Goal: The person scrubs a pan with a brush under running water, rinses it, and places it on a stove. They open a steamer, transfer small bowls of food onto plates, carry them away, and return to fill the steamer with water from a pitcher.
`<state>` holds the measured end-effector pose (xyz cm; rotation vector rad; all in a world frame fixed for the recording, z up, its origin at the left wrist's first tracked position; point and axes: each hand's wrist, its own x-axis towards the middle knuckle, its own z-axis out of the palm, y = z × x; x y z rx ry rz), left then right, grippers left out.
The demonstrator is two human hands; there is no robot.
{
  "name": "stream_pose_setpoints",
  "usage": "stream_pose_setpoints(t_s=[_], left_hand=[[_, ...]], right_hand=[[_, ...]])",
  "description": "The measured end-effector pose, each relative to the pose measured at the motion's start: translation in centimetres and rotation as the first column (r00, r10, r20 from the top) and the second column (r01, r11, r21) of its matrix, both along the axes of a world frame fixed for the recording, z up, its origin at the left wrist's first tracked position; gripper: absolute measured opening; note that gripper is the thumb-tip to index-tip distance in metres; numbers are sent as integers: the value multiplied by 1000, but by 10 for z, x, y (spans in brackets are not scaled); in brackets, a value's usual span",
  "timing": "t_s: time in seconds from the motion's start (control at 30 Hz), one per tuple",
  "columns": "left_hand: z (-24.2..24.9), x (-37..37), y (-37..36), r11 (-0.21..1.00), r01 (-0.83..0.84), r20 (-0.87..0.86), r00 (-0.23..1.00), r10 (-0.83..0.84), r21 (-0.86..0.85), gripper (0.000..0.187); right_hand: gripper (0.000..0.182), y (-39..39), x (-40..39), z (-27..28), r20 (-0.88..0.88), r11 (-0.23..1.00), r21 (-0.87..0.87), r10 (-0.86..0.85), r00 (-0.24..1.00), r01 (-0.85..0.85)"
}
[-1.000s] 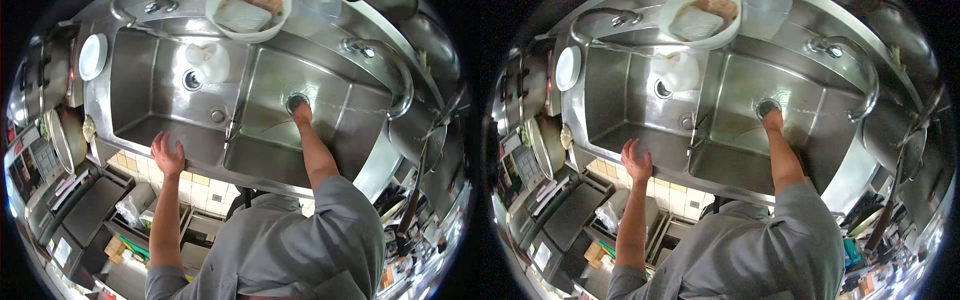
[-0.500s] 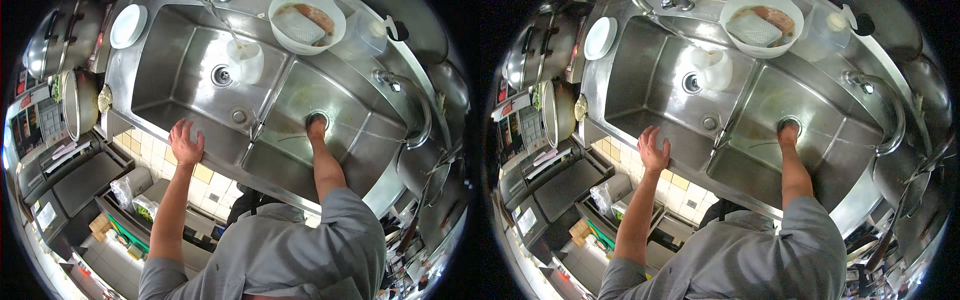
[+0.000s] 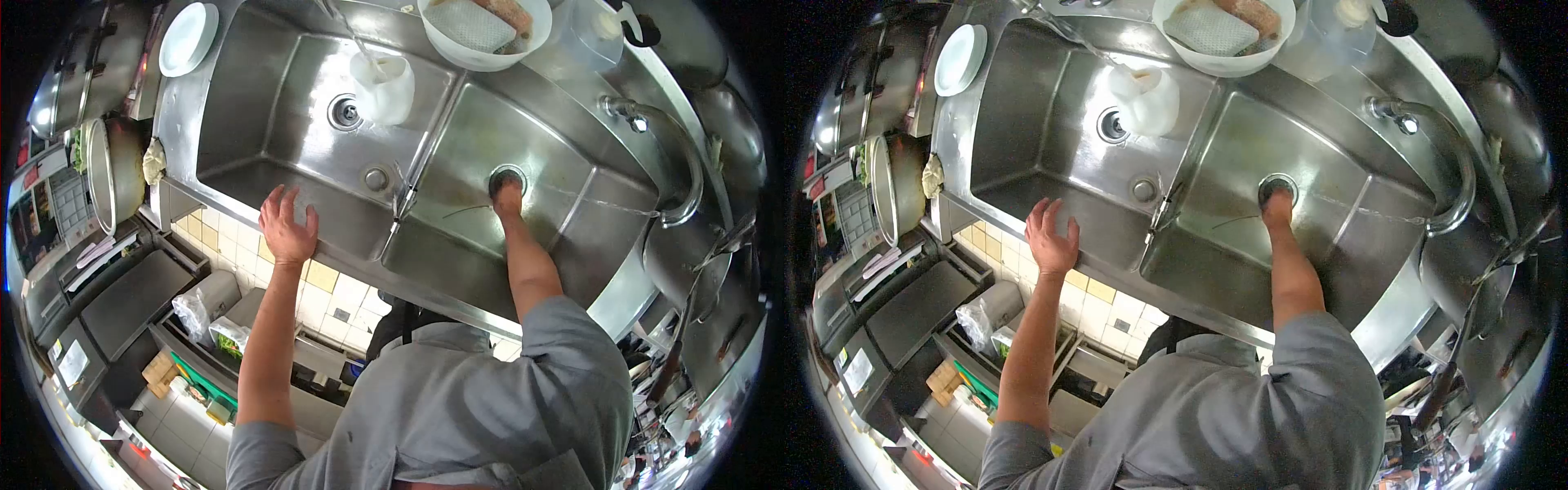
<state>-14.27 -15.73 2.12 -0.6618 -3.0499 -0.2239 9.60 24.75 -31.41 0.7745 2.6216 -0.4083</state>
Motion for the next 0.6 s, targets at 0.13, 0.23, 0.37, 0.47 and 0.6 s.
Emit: stream_pose_setpoints(t_s=[0.13,0.23,0.37,0.47,0.6], left_hand=[[-2,-1,-1,1000,0,8,1000,0,14,46],[-3,0,-2,1000,-4,6,1000,4,18,45],[-2,-1,-2,1000,10,-3,1000,-10,18,43],[-3,0,-2,1000,10,-5,1000,-10,12,43],[-4,0,-4,1000,4,-4,1000,-4,-12,44]], right_hand=[[38,3,3,-7,99,998,23,61,993,-64],[41,15,-2,-17,91,980,51,189,978,-194],[40,28,-34,5,423,965,-156,256,869,-208],[30,21,-37,21,397,943,-92,328,857,-319],[23,13,-21,29,89,975,5,222,971,-224]])
